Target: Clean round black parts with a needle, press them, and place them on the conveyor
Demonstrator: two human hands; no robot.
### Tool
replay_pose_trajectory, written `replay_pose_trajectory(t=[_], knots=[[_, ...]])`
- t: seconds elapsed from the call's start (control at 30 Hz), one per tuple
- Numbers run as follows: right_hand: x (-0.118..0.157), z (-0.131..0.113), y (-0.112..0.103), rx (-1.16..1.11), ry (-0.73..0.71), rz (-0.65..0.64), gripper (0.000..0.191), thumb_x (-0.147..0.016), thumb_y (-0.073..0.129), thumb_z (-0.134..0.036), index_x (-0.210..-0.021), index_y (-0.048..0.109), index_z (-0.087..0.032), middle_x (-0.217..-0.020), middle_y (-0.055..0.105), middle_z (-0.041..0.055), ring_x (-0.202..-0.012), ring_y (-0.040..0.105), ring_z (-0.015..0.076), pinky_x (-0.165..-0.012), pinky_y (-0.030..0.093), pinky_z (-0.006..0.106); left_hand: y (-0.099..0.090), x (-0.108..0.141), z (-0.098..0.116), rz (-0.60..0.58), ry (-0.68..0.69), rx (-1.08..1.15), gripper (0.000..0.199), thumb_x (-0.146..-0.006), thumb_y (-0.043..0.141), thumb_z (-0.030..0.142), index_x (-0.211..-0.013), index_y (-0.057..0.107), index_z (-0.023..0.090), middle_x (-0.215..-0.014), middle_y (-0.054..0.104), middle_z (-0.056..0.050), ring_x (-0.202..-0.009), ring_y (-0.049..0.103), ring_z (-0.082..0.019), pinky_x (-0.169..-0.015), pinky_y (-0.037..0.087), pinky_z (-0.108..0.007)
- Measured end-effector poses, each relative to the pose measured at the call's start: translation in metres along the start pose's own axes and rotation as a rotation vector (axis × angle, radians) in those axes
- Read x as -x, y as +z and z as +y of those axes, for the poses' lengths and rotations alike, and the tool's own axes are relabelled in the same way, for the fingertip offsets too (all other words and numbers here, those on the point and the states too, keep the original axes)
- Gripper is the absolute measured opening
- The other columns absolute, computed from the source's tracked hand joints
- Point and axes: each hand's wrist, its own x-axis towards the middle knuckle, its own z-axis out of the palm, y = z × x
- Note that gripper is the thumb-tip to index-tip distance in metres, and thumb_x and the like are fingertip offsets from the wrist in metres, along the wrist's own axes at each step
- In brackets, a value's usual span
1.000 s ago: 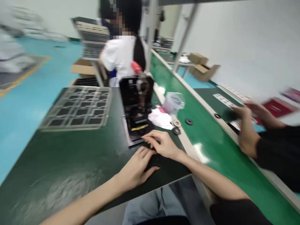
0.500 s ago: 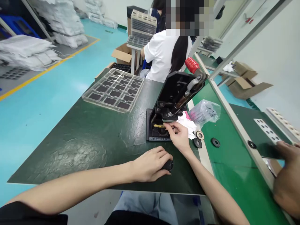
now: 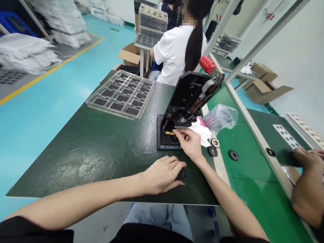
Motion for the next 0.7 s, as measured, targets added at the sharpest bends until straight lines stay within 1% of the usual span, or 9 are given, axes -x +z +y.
replay_pose_trajectory(t=[0.1,0.2,0.3,0.4,0.5,0.6,0.67,0.7], knots=[[0.0,-0.001,-0.001,-0.008,-0.01,-0.016,0.025,-0.09,0.069,-0.04,-0.083,0.078,-0.018,-0.078,0.075,0.0047,-0.054,0.051,0.0096,-0.047,0.038,0.024,0.002,0.001,-0.001,0.005,0.019,0.009,0.047,-0.095,0.071,0.04,-0.124,0.052,0.009,-0.111,0.069,-0.013,-0.104,0.066,-0.029,-0.085,0.055,-0.04],[0.0,0.0,-0.003,-0.029,0.01,-0.034,0.025,-0.089,0.069,-0.04,-0.085,0.078,-0.017,-0.075,0.073,0.0041,-0.05,0.048,0.0085,-0.045,0.036,0.024,0.004,0.002,-0.003,0.016,0.011,0.072,0.052,-0.093,0.073,0.041,-0.128,0.05,0.01,-0.115,0.069,-0.013,-0.11,0.065,-0.03,-0.089,0.055,-0.04],[0.001,0.0,-0.003,-0.03,0.019,-0.025,0.026,-0.089,0.069,-0.04,-0.082,0.078,-0.017,-0.07,0.07,0.0029,-0.049,0.045,0.0079,-0.045,0.035,0.024,0.004,0.001,-0.006,0.013,-0.027,0.149,0.057,-0.09,0.076,0.041,-0.131,0.05,0.013,-0.119,0.069,-0.013,-0.112,0.065,-0.029,-0.093,0.054,-0.04],[0.0,0.001,-0.001,-0.059,0.034,-0.008,0.027,-0.086,0.072,-0.041,-0.076,0.075,-0.016,-0.064,0.065,0.0014,-0.048,0.043,0.0074,-0.045,0.032,0.024,0.001,0.0,-0.008,-0.011,-0.056,0.204,0.057,-0.088,0.077,0.04,-0.131,0.05,0.016,-0.123,0.068,-0.012,-0.113,0.065,-0.029,-0.096,0.053,-0.041],[-0.005,0.002,-0.002,-0.158,0.133,0.019,0.039,-0.082,0.074,-0.053,-0.069,0.068,-0.017,-0.062,0.063,0.0014,-0.047,0.041,0.007,-0.044,0.031,0.024,0.0,-0.002,-0.01,-0.033,-0.074,0.258,0.052,-0.088,0.076,0.037,-0.128,0.049,0.018,-0.124,0.069,-0.011,-0.114,0.065,-0.028,-0.099,0.052,-0.041],[-0.005,-0.001,-0.012,-0.251,0.233,0.1,0.052,-0.082,0.067,-0.069,-0.069,0.059,-0.019,-0.062,0.06,0.0001,-0.044,0.041,0.007,-0.04,0.031,0.023,-0.002,-0.002,-0.01,-0.043,-0.092,0.296,0.047,-0.088,0.076,0.034,-0.123,0.049,0.019,-0.125,0.07,-0.009,-0.115,0.064,-0.028,-0.098,0.053,-0.042],[0.004,-0.009,-0.025,-0.27,0.26,0.107,0.053,-0.082,0.068,-0.07,-0.069,0.057,-0.02,-0.062,0.059,-0.0007,-0.044,0.043,0.0069,-0.04,0.033,0.022,-0.003,-0.001,-0.01,-0.04,-0.098,0.298,0.046,-0.089,0.076,0.034,-0.122,0.048,0.02,-0.125,0.07,-0.009,-0.115,0.064,-0.028,-0.096,0.053,-0.042],[0.013,-0.014,-0.033,-0.265,0.261,0.076,0.051,-0.082,0.07,-0.067,-0.07,0.058,-0.019,-0.063,0.059,-0.0005,-0.046,0.044,0.0071,-0.041,0.035,0.021,-0.003,-0.001,-0.01,-0.036,-0.099,0.293,0.045,-0.09,0.076,0.035,-0.123,0.048,0.02,-0.125,0.07,-0.009,-0.114,0.064,-0.028,-0.095,0.054,-0.042]])
